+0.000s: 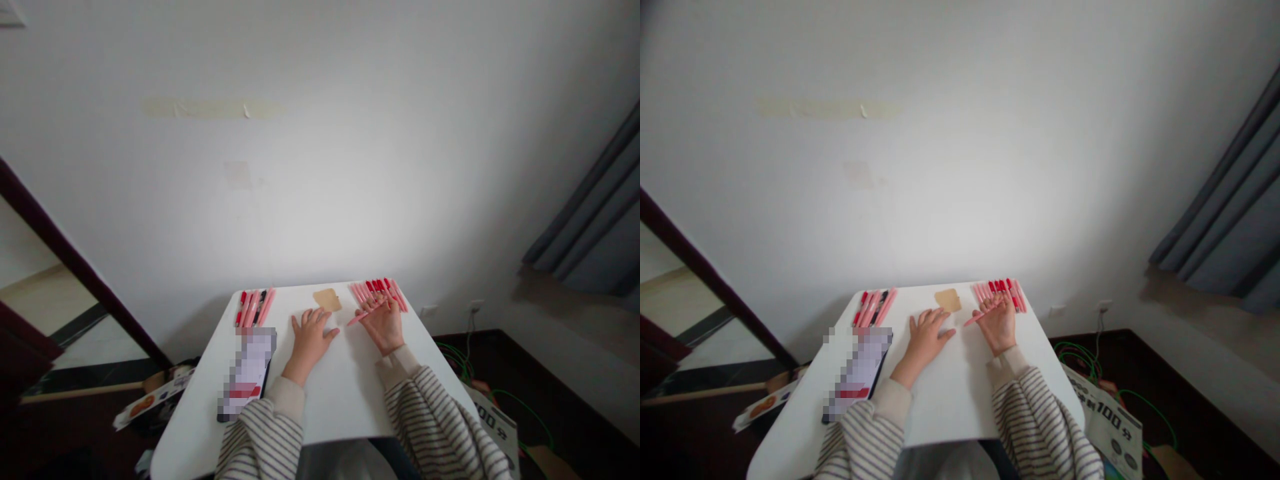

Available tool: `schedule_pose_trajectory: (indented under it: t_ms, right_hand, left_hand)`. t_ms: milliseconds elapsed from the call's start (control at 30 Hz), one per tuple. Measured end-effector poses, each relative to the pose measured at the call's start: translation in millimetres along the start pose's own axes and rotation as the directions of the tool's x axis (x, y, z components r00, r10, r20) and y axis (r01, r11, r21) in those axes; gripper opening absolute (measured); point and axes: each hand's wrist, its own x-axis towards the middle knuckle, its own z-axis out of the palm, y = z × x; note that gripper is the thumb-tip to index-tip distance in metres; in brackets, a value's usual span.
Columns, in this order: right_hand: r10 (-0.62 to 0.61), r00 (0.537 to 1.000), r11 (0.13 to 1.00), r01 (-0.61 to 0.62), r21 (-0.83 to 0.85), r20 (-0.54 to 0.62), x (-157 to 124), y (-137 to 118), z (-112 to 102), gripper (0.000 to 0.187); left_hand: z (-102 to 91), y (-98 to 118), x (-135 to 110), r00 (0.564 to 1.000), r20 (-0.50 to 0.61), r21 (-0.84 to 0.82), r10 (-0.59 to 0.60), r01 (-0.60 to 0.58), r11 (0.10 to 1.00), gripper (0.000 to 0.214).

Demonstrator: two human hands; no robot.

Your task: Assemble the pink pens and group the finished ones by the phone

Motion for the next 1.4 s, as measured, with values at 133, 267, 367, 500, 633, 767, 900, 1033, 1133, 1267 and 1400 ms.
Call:
schedule_pose_trajectory:
  t_ms: [133,267,367,500,633,767,900,1033,1133,1267,1400]
  right_hand:
    - [0.027,0.999,0.996,-0.029,0.081,0.025,-2,-1,3,0.036]
    - [0.096,0.995,0.967,-0.101,0.232,0.037,-4,-2,4,0.030]
    - [0.113,0.993,0.949,-0.118,0.292,0.035,-4,-2,5,0.029]
    - [0.110,0.994,0.953,-0.113,0.280,0.028,-5,-4,6,0.033]
    - [0.067,0.998,0.976,-0.068,0.205,0.014,-4,-3,6,0.032]
    - [0.050,0.999,0.983,-0.052,0.177,0.014,-3,-2,3,0.030]
    - [0.055,0.998,0.984,-0.052,0.173,-0.013,-1,-1,1,0.031]
    - [0.077,0.993,0.991,-0.066,0.118,-0.088,2,4,-2,0.024]
    - [0.073,0.988,0.991,-0.057,0.120,-0.138,4,11,-6,0.016]
    - [-0.011,0.989,1.000,0.015,0.023,-0.149,6,16,-8,0.023]
    - [-0.141,0.972,0.978,0.108,-0.177,-0.186,7,16,-7,0.030]
  left_hand:
    - [-1.8,1,0,1.000,0.006,0.023,-0.005,0.004,1.000,0.046]
    - [-2.5,2,0,1.000,0.001,0.042,-0.006,0.006,0.999,0.047]
    - [-2.9,2,1,1.000,0.001,0.039,-0.009,0.009,0.999,0.046]
    - [-4.0,2,0,1.000,0.006,0.031,-0.018,0.018,0.999,0.046]
    - [-5.1,3,0,1.000,0.008,0.019,-0.026,0.026,0.999,0.045]
    - [-5.4,4,0,1.000,0.013,0.007,-0.027,0.027,1.000,0.044]
    - [-4.9,3,1,1.000,0.014,0.007,-0.027,0.027,1.000,0.044]
    - [-4.7,3,1,1.000,0.009,0.018,-0.026,0.026,1.000,0.043]
    - [-5.4,4,0,1.000,0.004,0.027,-0.027,0.027,0.999,0.042]
    - [-6.6,5,0,0.999,0.000,0.026,-0.036,0.036,0.999,0.043]
    - [-7.9,6,0,0.999,-0.008,0.021,-0.045,0.045,0.999,0.041]
